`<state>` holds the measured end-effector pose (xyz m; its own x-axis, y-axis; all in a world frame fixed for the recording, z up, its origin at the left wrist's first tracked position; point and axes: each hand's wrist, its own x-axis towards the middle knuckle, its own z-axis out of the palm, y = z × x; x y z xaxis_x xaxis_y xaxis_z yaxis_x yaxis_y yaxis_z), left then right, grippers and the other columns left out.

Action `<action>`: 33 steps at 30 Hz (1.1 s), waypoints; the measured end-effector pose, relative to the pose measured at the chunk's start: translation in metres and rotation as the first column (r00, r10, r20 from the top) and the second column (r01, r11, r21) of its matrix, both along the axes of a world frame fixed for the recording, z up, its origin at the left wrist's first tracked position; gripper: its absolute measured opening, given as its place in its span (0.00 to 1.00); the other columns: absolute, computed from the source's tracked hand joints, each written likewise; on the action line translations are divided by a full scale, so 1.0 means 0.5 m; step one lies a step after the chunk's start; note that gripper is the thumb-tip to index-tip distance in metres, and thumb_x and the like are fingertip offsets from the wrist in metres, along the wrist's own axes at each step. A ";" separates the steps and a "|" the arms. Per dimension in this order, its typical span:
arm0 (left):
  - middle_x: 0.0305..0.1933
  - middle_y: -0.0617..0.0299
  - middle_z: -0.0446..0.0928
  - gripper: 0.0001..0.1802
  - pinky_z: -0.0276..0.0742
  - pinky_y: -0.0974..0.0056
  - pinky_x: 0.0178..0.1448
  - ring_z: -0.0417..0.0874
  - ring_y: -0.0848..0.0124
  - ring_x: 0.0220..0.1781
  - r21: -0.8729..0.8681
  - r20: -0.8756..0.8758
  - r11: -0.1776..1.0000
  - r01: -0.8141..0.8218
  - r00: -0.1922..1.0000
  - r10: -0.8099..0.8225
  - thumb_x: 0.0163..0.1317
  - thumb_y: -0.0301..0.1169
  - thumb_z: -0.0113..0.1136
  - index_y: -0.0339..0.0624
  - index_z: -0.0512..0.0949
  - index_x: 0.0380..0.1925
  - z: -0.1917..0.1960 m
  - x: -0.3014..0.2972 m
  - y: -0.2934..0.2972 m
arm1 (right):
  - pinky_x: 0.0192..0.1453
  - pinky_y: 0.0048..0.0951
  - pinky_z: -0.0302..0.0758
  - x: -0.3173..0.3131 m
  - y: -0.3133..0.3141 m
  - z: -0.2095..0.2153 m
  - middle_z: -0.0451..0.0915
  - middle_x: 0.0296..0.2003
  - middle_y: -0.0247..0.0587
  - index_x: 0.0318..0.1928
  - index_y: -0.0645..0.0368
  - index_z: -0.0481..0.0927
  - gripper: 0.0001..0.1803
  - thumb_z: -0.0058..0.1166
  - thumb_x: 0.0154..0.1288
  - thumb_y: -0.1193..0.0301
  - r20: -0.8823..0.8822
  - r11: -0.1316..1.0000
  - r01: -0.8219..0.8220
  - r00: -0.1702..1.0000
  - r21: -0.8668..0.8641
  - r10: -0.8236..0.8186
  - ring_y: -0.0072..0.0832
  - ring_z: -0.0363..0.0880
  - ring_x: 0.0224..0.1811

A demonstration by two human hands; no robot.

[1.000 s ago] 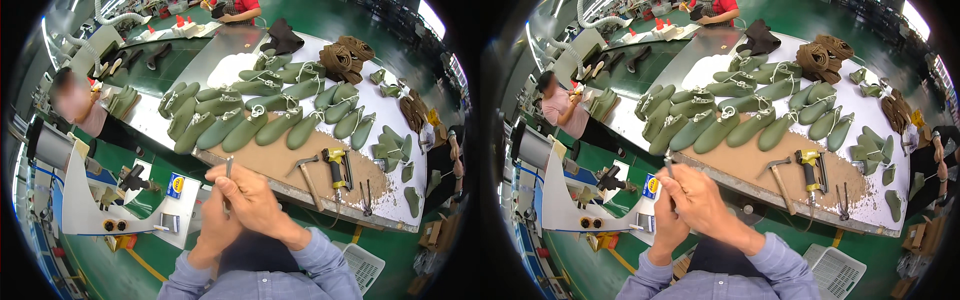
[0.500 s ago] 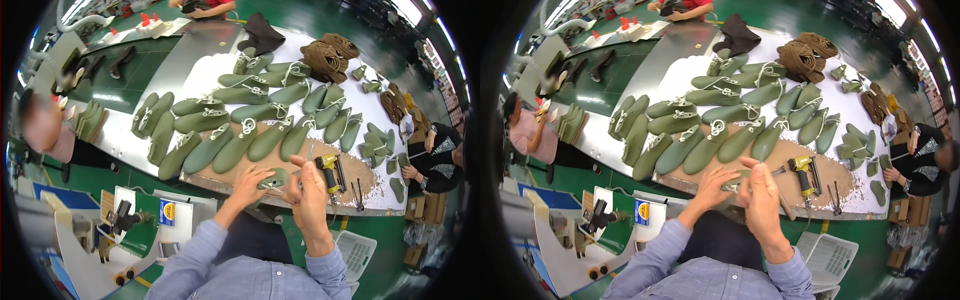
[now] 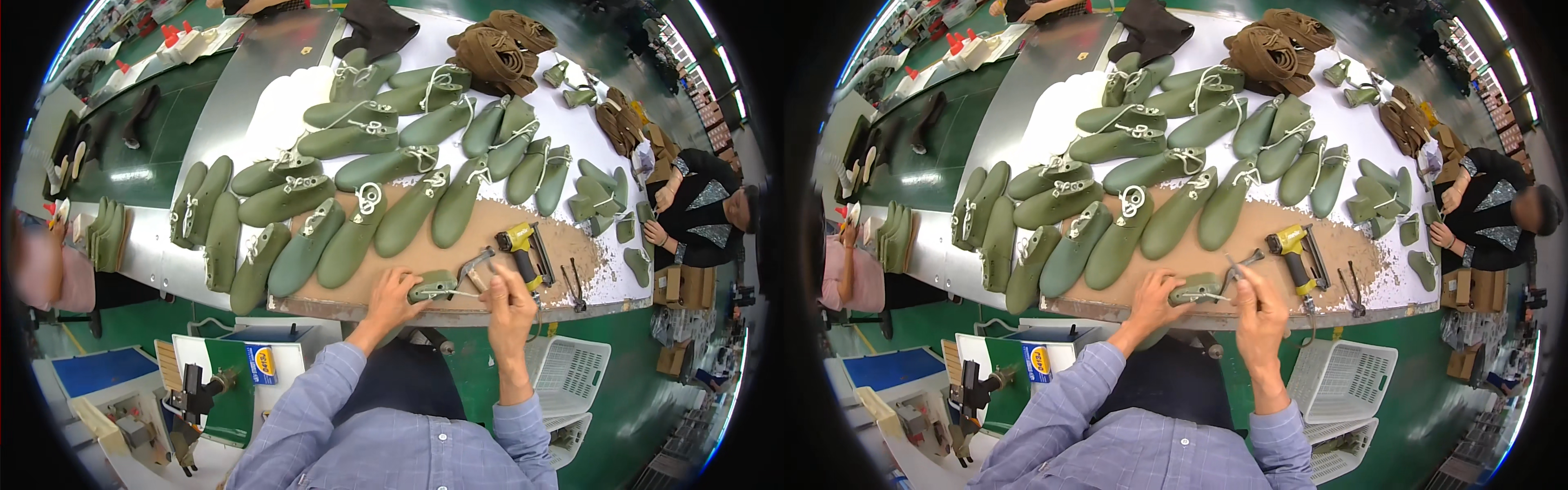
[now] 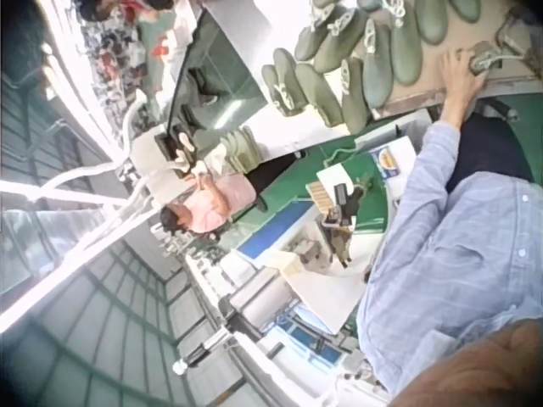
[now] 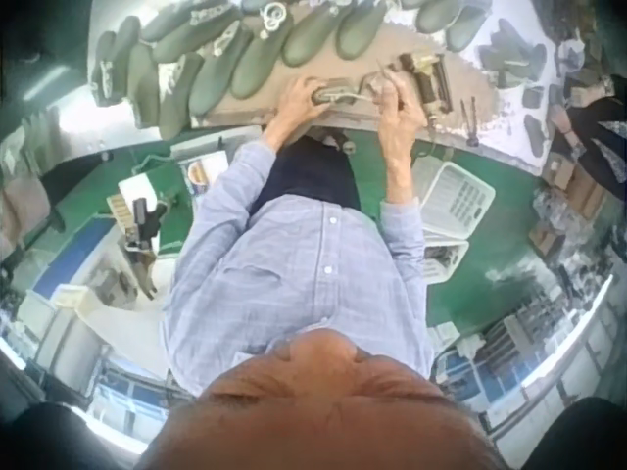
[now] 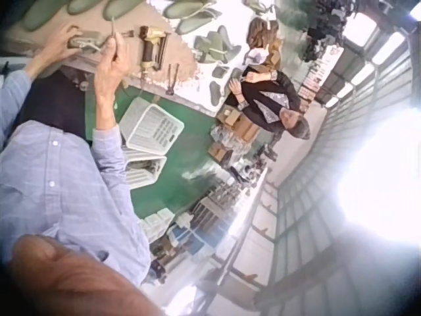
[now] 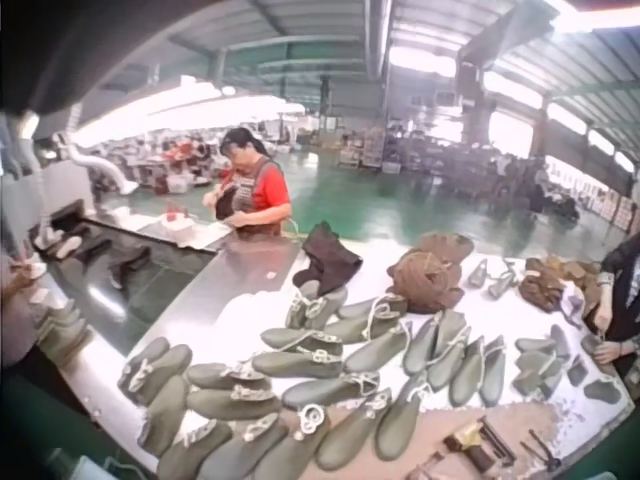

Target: The person assembles green slip-on shoes by inserting a white elastic cord into the upper and securing it with a metal staple using a hammer. They repeatedly pick up a shoe, thread the cord, hammer the staple, and place the finished shoe aside. The workspace contains many green shoe uppers, white insoles, and tools.

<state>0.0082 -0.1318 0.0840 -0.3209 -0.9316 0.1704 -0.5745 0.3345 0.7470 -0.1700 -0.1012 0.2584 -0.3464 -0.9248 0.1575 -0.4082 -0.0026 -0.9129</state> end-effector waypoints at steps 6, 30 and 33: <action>0.52 0.60 0.77 0.28 0.79 0.53 0.55 0.79 0.58 0.56 -0.148 0.038 0.944 0.294 0.956 -0.291 0.46 0.43 0.81 0.45 0.82 0.46 0.016 0.056 -0.071 | 0.28 0.21 0.60 -0.025 0.024 0.005 0.68 0.27 0.26 0.58 0.69 0.80 0.17 0.54 0.80 0.68 0.595 1.000 0.008 0.804 -0.013 0.001 0.14 0.62 0.25; 0.44 0.59 0.81 0.27 0.80 0.51 0.49 0.83 0.55 0.48 -0.098 0.027 0.988 0.122 0.992 -0.120 0.48 0.40 0.80 0.47 0.79 0.47 -0.018 0.045 -0.031 | 0.44 0.39 0.71 -0.011 -0.083 -0.150 0.76 0.32 0.37 0.36 0.54 0.85 0.08 0.60 0.53 0.73 -0.759 0.662 -0.708 0.284 0.247 0.586 0.37 0.77 0.41; 0.43 0.58 0.81 0.27 0.80 0.51 0.49 0.83 0.54 0.47 -0.110 0.041 0.987 0.119 0.993 -0.115 0.49 0.40 0.80 0.46 0.79 0.46 -0.017 0.040 -0.033 | 0.44 0.41 0.72 -0.017 -0.097 -0.162 0.77 0.31 0.38 0.38 0.56 0.86 0.09 0.60 0.55 0.73 -0.728 0.629 -0.739 0.292 0.239 0.620 0.38 0.77 0.39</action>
<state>0.0282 -0.1481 0.0752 -0.4342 -0.8629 0.2588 -0.5515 0.4817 0.6811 -0.1786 -0.1498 0.1776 0.6780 -0.7230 0.1326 -0.6711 -0.6825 -0.2897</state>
